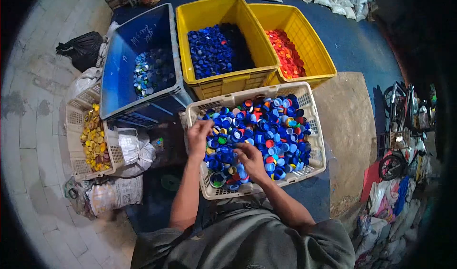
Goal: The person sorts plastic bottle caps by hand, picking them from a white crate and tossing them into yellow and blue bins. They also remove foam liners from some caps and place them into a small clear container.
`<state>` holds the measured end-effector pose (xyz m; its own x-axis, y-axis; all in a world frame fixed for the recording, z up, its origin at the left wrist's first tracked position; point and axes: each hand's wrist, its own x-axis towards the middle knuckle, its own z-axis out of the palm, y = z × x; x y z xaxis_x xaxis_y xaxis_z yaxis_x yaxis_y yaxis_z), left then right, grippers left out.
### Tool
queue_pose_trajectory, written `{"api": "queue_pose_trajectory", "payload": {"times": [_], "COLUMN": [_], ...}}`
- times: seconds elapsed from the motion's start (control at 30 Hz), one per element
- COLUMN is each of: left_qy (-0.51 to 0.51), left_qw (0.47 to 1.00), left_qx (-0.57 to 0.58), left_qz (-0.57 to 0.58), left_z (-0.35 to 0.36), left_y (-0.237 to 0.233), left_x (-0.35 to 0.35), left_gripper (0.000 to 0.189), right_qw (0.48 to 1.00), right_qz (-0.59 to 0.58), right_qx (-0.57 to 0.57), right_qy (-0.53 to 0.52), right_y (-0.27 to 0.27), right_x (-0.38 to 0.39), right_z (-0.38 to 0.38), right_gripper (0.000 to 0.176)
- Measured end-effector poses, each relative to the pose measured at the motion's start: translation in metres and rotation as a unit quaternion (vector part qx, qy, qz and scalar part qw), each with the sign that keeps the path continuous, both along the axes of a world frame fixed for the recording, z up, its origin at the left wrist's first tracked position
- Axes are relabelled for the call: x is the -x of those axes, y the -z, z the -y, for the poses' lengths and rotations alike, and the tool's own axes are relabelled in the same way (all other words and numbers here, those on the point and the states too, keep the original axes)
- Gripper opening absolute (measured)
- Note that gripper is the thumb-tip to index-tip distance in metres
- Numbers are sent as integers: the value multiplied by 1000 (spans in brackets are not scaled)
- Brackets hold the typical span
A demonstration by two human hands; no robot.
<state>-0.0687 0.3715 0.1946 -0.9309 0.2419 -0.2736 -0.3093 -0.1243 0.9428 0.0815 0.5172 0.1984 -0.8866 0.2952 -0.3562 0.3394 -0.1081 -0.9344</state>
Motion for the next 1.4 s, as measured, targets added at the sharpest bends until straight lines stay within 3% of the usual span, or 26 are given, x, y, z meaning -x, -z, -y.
{"api": "queue_pose_trajectory", "payload": {"times": [0.07, 0.13, 0.17, 0.27, 0.33, 0.53, 0.73, 0.77, 0.87, 1.0, 1.07, 1.13, 1.23, 1.4], "left_qy": [20, 58, 81, 75, 108, 110, 35, 8, -33, -94, -104, -126, -87, -46], "left_qw": [995, 970, 940, 859, 841, 805, 854, 840, 938, 980, 994, 981, 978, 946], "left_qx": [19, 173, 276, 346, 394, 475, 401, 418, 305, 146, 35, -123, -147, -246], "left_qz": [-96, -163, -184, -370, -355, -339, -329, -344, -162, -101, 1, 85, 123, 206], "left_z": [-24, -37, -42, -58, -67, -81, -75, -73, -65, -44, -37, -30, -17, -3], "left_y": [19, 31, 33, 27, 24, 28, 45, 38, 25, 38, 21, 11, 2, 5], "left_x": [-11, -12, -10, -5, -5, -10, -11, -14, -19, -25, -30, -36, -41, -44], "left_gripper": [20, 26, 33, 38, 41, 38, 28, 24, 21, 20, 21, 23, 27, 24], "right_qw": [996, 996, 995, 994, 991, 992, 995, 996, 990, 973, 938, 894, 815, 776], "right_qz": [24, 8, 13, 10, -9, -15, 3, 1, -14, -75, -155, -182, -173, -135], "right_qx": [62, 17, 10, -25, -70, -59, -58, -61, -139, -218, -308, -400, -519, -570], "right_qy": [51, 92, 94, 102, 112, 111, 78, 71, 31, -6, -32, -91, -191, -234], "right_y": [-3, 0, -5, -12, 0, 1, -5, 4, 3, 20, 16, 21, 34, 41], "right_x": [-25, -38, -41, -40, -37, -38, -24, -18, 10, 63, 89, 112, 136, 142], "right_z": [-11, -21, -27, -48, -58, -73, -79, -78, -80, -80, -79, -79, -75, -70], "right_gripper": [21, 20, 21, 23, 23, 21, 20, 20, 23, 26, 29, 32, 37, 34]}}
